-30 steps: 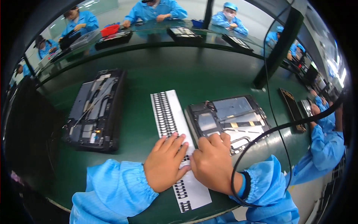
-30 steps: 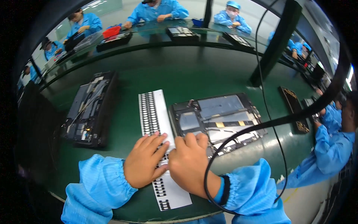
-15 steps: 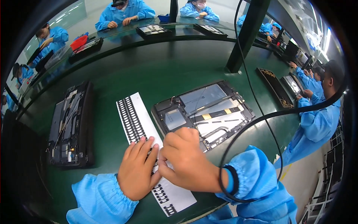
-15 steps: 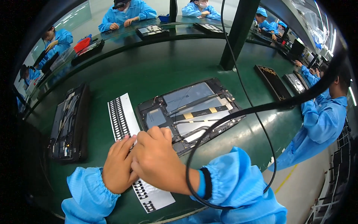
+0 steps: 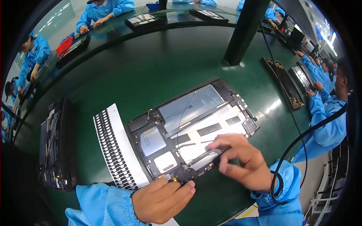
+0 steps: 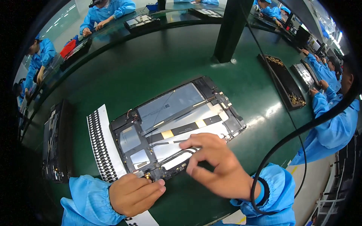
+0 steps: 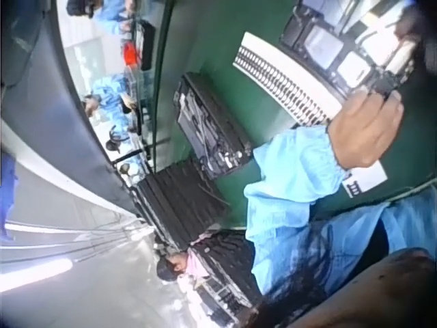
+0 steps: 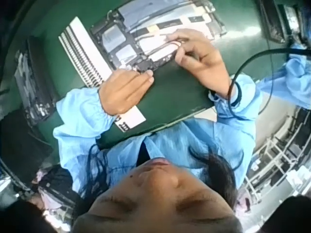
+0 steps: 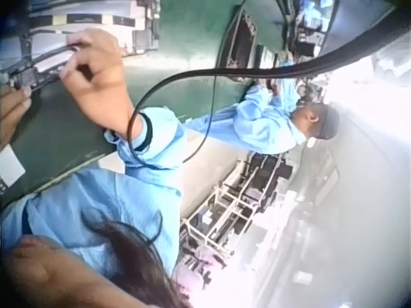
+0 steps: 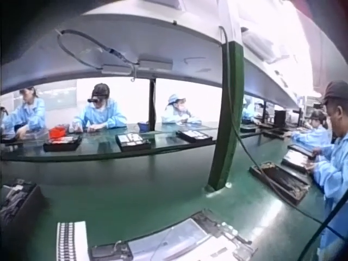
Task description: The person applies small adhesive labels or strips by hand to the internal components of tablet chassis on an assembly line.
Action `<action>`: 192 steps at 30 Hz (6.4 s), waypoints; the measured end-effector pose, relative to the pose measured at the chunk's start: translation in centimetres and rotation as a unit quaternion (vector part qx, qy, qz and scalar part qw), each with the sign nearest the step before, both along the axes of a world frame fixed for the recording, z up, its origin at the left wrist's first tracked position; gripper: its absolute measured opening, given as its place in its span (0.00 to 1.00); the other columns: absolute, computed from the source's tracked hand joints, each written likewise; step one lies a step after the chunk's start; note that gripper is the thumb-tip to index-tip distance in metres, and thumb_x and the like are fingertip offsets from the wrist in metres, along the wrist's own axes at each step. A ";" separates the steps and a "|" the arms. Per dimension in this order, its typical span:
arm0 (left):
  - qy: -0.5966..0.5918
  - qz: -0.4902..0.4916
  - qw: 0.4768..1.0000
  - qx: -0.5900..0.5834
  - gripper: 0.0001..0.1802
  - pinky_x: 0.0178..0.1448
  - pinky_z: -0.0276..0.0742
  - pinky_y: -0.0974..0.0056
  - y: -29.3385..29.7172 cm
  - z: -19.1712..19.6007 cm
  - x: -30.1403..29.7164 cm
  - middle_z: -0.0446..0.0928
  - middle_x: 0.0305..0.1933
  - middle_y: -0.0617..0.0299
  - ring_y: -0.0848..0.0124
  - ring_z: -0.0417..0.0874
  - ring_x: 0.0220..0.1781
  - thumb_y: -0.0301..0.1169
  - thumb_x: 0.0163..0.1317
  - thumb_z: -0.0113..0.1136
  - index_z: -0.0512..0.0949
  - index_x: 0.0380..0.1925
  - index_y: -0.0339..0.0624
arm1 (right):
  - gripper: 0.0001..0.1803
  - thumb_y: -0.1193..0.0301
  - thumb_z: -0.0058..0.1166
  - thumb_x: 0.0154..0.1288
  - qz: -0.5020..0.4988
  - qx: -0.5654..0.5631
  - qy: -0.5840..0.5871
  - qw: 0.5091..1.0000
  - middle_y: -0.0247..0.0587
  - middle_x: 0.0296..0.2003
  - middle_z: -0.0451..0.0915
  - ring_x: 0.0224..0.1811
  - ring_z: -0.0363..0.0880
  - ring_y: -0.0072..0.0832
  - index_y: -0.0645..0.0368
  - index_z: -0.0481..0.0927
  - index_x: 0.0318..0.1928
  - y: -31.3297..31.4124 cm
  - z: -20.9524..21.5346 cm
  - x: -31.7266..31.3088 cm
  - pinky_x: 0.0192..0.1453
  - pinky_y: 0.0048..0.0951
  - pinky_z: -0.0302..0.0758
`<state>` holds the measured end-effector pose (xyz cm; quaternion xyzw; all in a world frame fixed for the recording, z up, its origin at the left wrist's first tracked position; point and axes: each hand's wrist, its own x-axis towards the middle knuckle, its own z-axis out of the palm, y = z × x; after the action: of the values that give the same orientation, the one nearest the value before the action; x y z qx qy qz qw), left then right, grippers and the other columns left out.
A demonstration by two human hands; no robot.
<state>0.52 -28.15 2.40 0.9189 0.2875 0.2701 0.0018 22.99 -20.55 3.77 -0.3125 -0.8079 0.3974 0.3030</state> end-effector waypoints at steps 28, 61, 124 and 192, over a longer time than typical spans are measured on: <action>-0.048 -0.018 0.998 0.021 0.13 0.37 0.72 0.64 2.2 0.1 2.0 0.74 0.41 0.48 0.60 0.75 0.39 0.25 0.45 0.52 0.76 0.30 0.27 | 0.06 0.78 0.58 0.43 -0.010 0.038 -0.076 0.996 0.42 0.43 0.75 0.50 0.70 0.41 0.59 0.75 0.25 -0.2 0.5 -0.5 0.54 0.37 0.59; 0.006 0.003 0.994 -0.112 0.17 0.40 0.71 0.61 1.5 -0.1 2.3 0.73 0.43 0.47 0.59 0.74 0.40 0.25 0.42 0.52 0.75 0.35 0.27 | 0.13 0.77 0.52 0.28 0.030 0.339 -0.093 0.936 0.40 0.32 0.73 0.35 0.70 0.36 0.65 0.74 0.24 -0.7 -0.2 -1.7 0.37 0.34 0.64; 0.060 -0.081 0.992 -0.080 0.10 0.43 0.73 0.61 7.8 1.3 5.6 0.75 0.42 0.55 0.60 0.76 0.43 0.26 0.43 0.56 0.77 0.30 0.37 | 0.03 0.75 0.54 0.41 0.039 -0.013 -0.050 0.998 0.44 0.50 0.70 0.53 0.60 0.42 0.57 0.73 0.19 6.9 0.3 6.3 0.58 0.39 0.51; -0.122 0.337 0.891 -0.279 0.34 0.66 0.51 0.59 3.3 0.7 -5.0 0.58 0.60 0.43 0.53 0.58 0.64 0.32 0.50 0.60 0.59 0.56 0.31 | 0.30 0.79 0.53 0.35 -0.156 0.110 -0.056 0.980 0.50 0.43 0.70 0.52 0.64 0.44 0.66 0.69 0.48 6.2 -3.1 7.2 0.55 0.36 0.62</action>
<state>-4.45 -24.81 3.08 0.6884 0.6406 0.2732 0.2025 30.14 -14.35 0.71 -0.4212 -0.8036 0.2359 0.3481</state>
